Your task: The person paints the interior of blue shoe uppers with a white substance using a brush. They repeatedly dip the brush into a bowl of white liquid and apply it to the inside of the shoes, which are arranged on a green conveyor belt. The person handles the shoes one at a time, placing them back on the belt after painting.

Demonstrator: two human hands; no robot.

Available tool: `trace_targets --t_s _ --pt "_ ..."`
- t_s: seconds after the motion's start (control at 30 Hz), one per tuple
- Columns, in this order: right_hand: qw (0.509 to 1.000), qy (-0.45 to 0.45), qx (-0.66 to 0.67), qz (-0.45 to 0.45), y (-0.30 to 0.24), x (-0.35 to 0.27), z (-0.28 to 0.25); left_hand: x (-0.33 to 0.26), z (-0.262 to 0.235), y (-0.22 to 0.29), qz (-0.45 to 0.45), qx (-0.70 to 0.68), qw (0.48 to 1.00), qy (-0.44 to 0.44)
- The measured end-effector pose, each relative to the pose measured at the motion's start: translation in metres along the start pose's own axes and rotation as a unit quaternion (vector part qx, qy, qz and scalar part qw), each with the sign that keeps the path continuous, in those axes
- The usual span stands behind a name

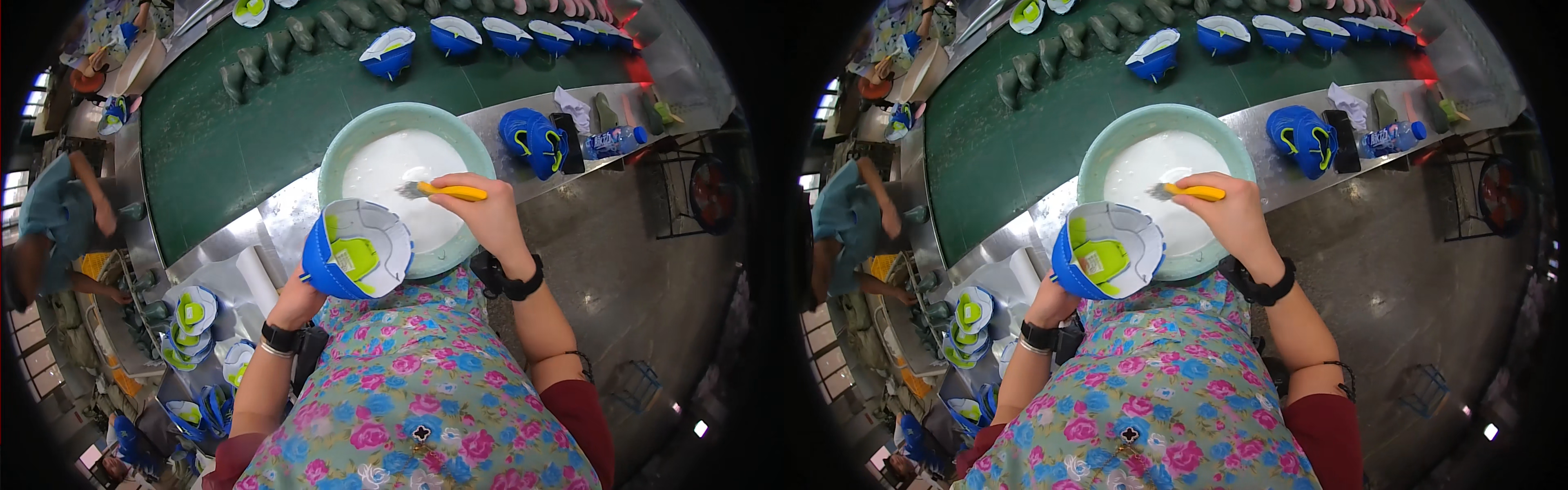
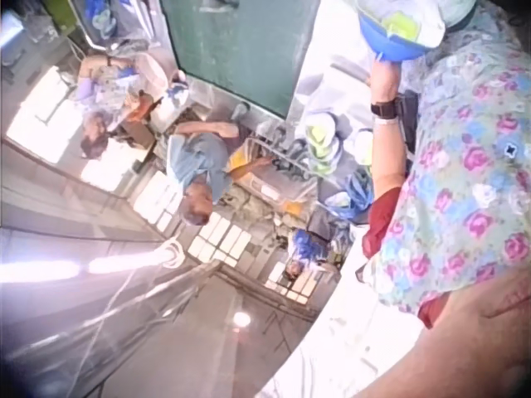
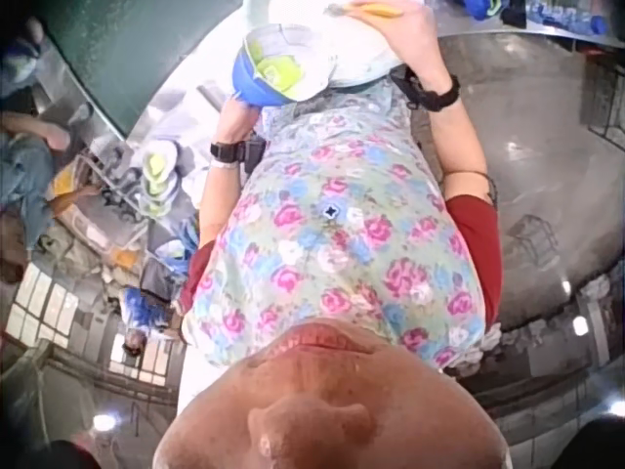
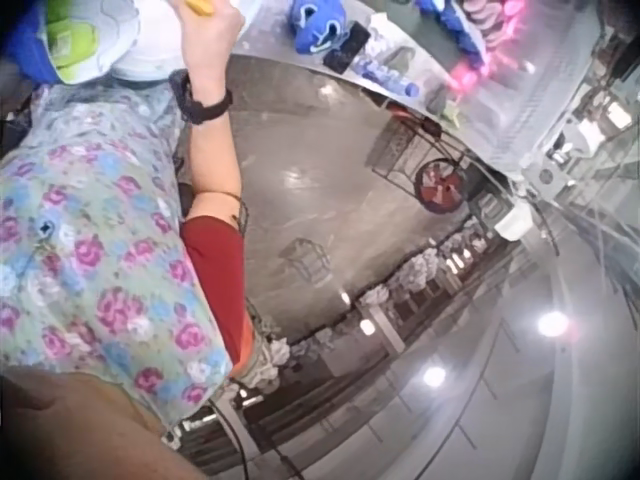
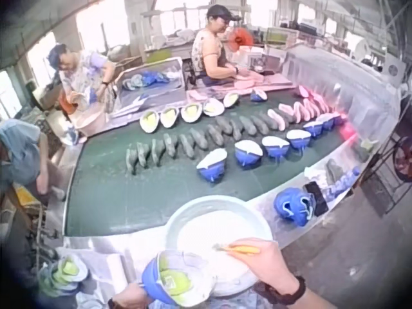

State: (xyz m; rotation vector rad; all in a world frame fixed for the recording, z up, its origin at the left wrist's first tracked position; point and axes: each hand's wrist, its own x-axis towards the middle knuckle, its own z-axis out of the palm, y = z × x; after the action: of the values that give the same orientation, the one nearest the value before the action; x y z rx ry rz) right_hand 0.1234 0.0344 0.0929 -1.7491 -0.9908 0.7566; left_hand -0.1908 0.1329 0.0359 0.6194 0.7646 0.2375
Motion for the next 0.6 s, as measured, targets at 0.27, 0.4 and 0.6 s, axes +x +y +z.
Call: trace_targets --t_s 0.27,0.4,0.6 --pt "0.995 0.011 0.095 -0.011 -0.021 0.006 0.0 0.032 0.028 0.015 -0.002 0.024 0.999 -0.031" --pt "0.994 0.024 -0.036 0.097 -0.005 0.003 -0.001 0.037 0.033 0.021 0.105 0.049 0.992 -0.048" --pt "0.979 -0.034 0.061 0.193 -0.036 -0.014 -0.009 0.05 0.04 0.03 0.198 0.142 0.97 -0.018"
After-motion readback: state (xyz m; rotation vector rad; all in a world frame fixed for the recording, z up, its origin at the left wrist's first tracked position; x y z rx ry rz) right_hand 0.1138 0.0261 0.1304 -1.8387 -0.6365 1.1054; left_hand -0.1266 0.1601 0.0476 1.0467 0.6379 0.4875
